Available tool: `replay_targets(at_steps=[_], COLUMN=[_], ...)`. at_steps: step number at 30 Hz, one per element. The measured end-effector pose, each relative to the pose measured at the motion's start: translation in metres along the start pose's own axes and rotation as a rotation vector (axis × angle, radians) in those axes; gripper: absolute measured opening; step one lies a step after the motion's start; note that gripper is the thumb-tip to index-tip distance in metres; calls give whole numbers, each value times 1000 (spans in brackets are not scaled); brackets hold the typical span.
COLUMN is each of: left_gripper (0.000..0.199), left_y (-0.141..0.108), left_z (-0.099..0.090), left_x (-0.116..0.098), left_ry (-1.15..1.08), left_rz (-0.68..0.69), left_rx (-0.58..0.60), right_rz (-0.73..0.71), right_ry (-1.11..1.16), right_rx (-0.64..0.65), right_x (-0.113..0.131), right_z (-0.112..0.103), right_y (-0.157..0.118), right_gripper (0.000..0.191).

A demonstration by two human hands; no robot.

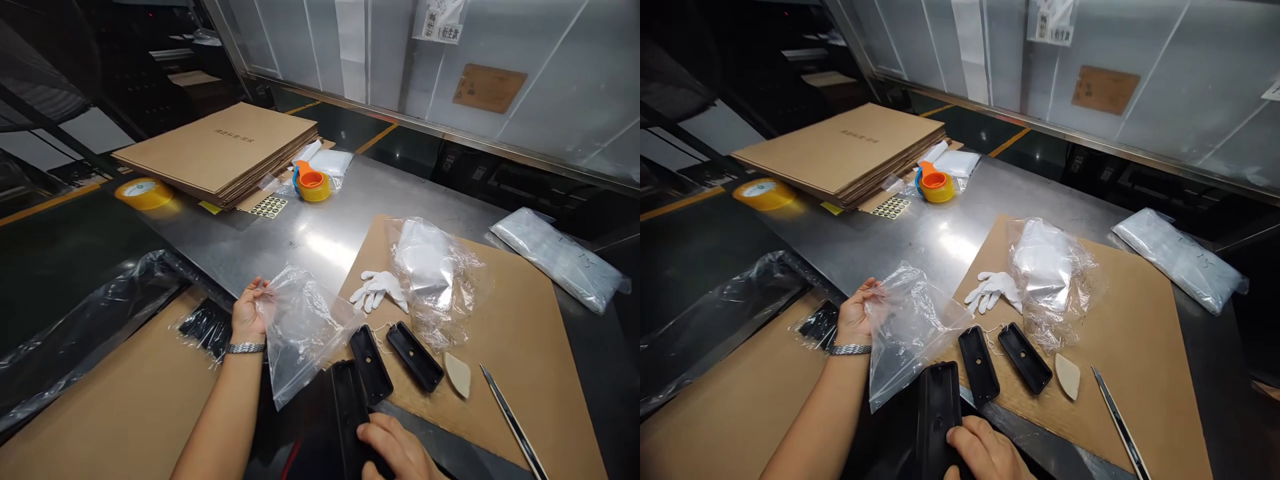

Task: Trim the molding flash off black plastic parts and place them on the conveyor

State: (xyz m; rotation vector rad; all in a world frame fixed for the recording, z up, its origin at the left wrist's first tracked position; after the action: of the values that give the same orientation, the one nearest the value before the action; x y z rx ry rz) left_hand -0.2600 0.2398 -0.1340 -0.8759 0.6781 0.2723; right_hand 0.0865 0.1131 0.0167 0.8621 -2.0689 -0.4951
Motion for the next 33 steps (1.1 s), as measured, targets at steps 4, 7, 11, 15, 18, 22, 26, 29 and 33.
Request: replay_targets(at_steps=[4,7,11,15,18,22,26,29,33], left_gripper=[14,14,14,13,14,39,69,32,33], left_y=[-4,-5,-6,-9,-13,-29,-74,-117,-164], left_z=[5,10,15,26,40,63,87,99,116], left_x=[11,16,18,25,38,47,19,0,38], left_ry=[-24,-12,66,226,378,557,685,815,1373], left_rz=[-78,-122,-156,-166,-142,38,424,640,717], left_rx=[-24,-26,-17,26,68,74,66,139,610], right_rz=[-277,-545,-601,-625,-629,-526,-342,-280,-278], right_ry=[-79,-143,-215,-163,-55,-68,-152,-229,-312], right_rx=[109,165,156,280,425,505,528,489,325], right_x=[8,21,22,26,25,7,-28,-52,-66], right_z=[11,15,12,26,48,75,95,105,107], right_y=[12,16,24,32,37,49,55,54,58], right_gripper=[19,19,17,11,10,23,34,55,47])
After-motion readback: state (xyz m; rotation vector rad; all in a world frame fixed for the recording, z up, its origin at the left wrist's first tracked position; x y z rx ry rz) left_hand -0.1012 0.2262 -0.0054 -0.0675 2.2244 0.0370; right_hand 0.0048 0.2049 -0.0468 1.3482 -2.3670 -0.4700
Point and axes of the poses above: each hand's wrist, its own y-axis towards the middle knuckle, its own z-axis out of the palm, x = y × z, the point moved 10 cm from there along y, towards the middle knuckle, and after that the axes turned 11 degrees about -z, right-handed, at the moved point
